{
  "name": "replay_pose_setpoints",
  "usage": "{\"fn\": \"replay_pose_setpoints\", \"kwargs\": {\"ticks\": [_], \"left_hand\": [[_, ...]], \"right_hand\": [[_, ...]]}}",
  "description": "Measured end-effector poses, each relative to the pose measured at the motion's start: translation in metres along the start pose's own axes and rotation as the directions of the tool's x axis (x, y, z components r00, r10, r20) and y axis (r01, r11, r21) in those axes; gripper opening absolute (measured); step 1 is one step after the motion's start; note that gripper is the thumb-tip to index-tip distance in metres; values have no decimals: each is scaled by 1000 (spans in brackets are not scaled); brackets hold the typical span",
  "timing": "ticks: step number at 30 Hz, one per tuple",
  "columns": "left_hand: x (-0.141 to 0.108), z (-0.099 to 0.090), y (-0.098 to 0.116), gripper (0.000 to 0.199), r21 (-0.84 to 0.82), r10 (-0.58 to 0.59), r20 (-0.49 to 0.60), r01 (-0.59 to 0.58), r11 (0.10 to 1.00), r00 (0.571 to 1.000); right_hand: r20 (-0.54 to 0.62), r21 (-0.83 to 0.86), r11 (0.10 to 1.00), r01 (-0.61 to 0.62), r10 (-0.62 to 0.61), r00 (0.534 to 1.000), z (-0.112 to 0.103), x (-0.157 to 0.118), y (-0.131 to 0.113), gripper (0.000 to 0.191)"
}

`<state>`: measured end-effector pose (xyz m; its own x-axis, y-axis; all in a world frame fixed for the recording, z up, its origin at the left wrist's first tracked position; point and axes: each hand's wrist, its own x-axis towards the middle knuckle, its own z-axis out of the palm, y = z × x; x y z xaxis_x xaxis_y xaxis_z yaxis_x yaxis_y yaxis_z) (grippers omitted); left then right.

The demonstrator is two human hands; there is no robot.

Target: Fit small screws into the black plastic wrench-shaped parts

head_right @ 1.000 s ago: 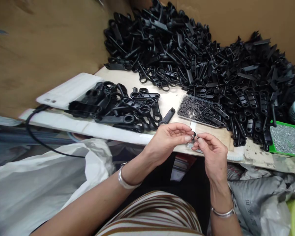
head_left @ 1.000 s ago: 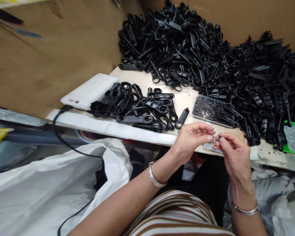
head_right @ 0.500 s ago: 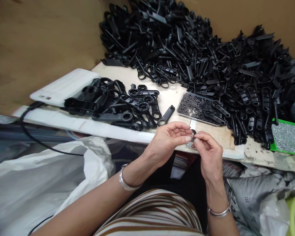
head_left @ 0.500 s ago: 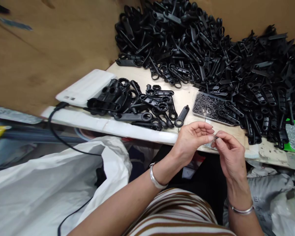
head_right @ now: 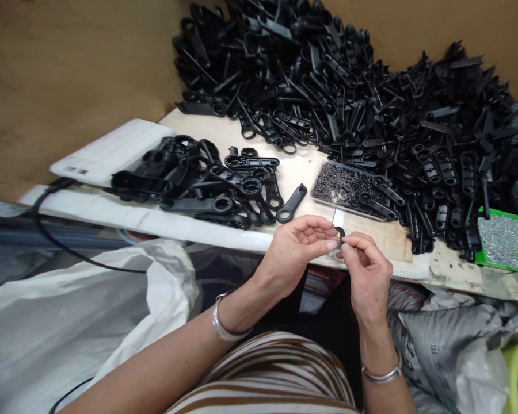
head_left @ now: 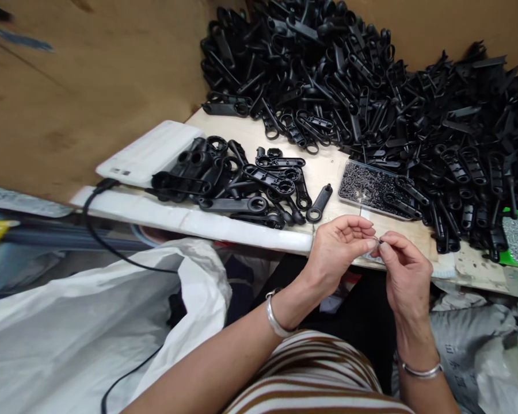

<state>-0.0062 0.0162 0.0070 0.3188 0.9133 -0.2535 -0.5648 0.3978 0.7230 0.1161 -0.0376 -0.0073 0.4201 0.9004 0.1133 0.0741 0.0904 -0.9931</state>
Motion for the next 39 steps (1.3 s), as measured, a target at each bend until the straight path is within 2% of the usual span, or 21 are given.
{"fn": "replay_pose_setpoints", "kwargs": {"ticks": [4, 10, 14, 18, 23, 27, 30, 34, 36, 37, 38, 39], "left_hand": [[0, 0, -1, 28, 4, -2, -5, 2, 1000, 1000], [0, 1, -1, 27, -3, -7, 9, 7, 1000, 1000], [-1, 1, -2, 24, 50, 27, -6, -26, 998, 1000], [-3, 1, -4, 19, 157, 82, 13, -83, 984, 997], [-7, -1, -7, 12, 378, 211, 69, -222, 899, 975], [-9, -3, -8, 15, 511, 325, 146, -352, 784, 934], [-9, -5, -11, 17, 521, 341, 169, -377, 765, 925], [-8, -7, -14, 17, 542, 321, 194, -374, 753, 927], [-8, -10, -10, 19, 578, 334, 260, -423, 698, 906], [-8, -13, -7, 20, 610, 369, 315, -485, 627, 874], [-8, -15, -2, 21, 650, 417, 381, -559, 514, 826], [-8, -18, 4, 20, 691, 460, 452, -626, 361, 764]], "right_hand": [[10, -6, 1000, -6, 7, 1000, 1, -1, -1, 8], [-12, -51, 997, 52, -53, 999, 0, 1, 1, 7], [-43, -197, 980, -11, 2, 999, -2, -1, -5, 10], [-24, -359, 931, 60, -73, 997, -3, -6, -11, 10], [13, -437, 891, 126, -134, 991, -2, -9, -13, 12], [16, -391, 917, 77, -77, 997, -3, -7, -15, 12], [9, -338, 941, 19, -17, 1000, -2, -6, -17, 13], [-13, -359, 933, -7, 3, 1000, 0, -4, -16, 14], [-19, -374, 927, -10, 3, 1000, -1, -3, -14, 15], [-21, -382, 924, -11, 3, 1000, -2, -2, -12, 16], [-26, -393, 919, -12, 2, 1000, -4, -2, -11, 16], [-30, -409, 913, -11, -2, 1000, -7, -1, -9, 17]]}}
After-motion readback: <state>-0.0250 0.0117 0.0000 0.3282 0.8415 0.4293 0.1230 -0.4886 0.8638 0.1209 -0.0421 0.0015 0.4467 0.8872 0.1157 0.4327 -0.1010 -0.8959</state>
